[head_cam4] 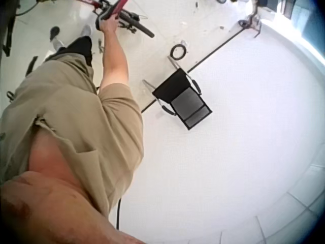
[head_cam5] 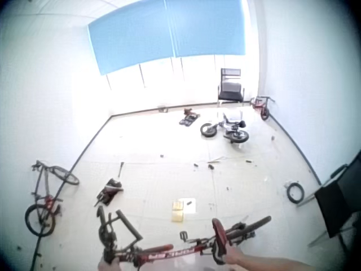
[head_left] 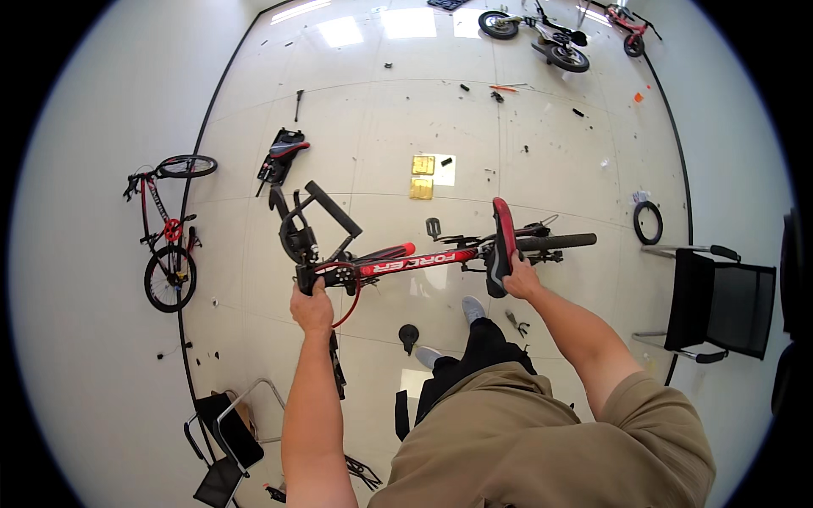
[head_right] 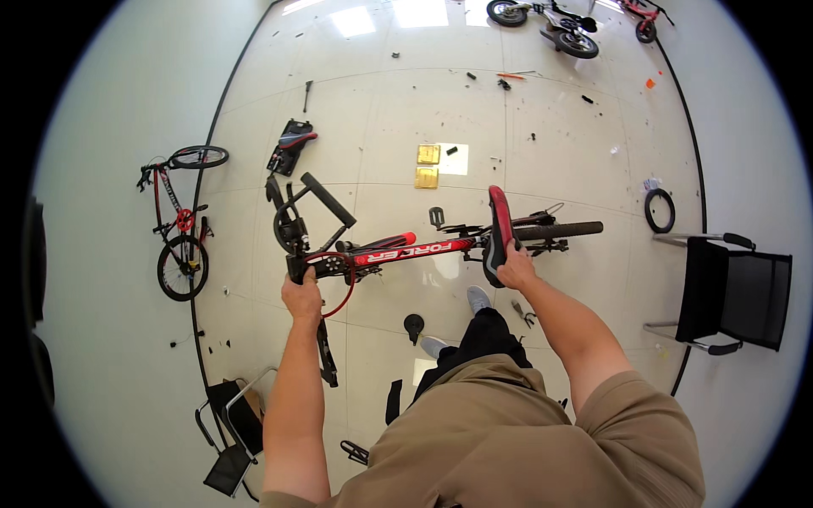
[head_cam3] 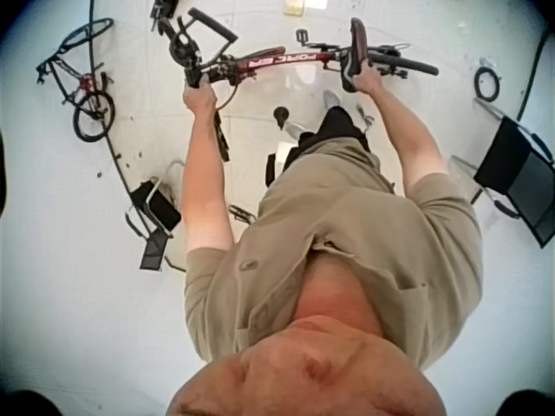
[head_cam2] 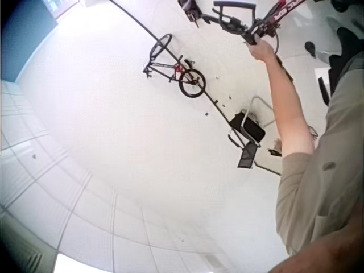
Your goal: The person assembles a red bicycle by attaching the handlebars to the frame and adjusting the seat. They repeatedly lift and reposition the bike to align components, then secure the handlebars and test the seat height.
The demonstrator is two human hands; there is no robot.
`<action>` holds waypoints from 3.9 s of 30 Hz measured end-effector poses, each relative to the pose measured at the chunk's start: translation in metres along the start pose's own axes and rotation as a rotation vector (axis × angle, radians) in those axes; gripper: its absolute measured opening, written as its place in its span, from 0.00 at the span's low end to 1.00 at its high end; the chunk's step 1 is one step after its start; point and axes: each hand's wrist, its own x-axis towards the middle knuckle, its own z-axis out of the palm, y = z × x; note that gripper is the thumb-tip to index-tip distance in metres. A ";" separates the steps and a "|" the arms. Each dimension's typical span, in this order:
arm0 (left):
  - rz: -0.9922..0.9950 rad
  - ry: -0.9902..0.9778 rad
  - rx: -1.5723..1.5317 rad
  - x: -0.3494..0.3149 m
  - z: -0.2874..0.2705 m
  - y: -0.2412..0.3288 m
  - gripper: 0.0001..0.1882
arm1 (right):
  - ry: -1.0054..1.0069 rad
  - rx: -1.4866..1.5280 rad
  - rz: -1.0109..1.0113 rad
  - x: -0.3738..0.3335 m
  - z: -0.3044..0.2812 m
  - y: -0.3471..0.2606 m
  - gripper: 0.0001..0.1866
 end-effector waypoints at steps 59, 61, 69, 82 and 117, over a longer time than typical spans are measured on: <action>-0.360 0.067 0.533 -0.066 -0.074 -0.127 0.44 | 0.410 0.109 0.277 -0.013 0.109 -0.063 0.44; -0.225 0.161 0.299 -0.066 -0.070 -0.115 0.46 | 0.375 0.111 0.251 -0.013 0.105 -0.076 0.43; -0.504 0.186 0.211 -0.039 -0.072 -0.016 0.34 | 0.281 0.164 0.104 -0.003 0.094 -0.123 0.40; -0.036 -0.043 -0.109 0.049 -0.046 -0.088 0.20 | 0.276 0.141 0.183 0.041 0.045 -0.109 0.38; -0.115 -0.056 0.116 -0.023 0.011 0.057 0.32 | 0.285 0.101 0.294 0.062 -0.021 -0.039 0.37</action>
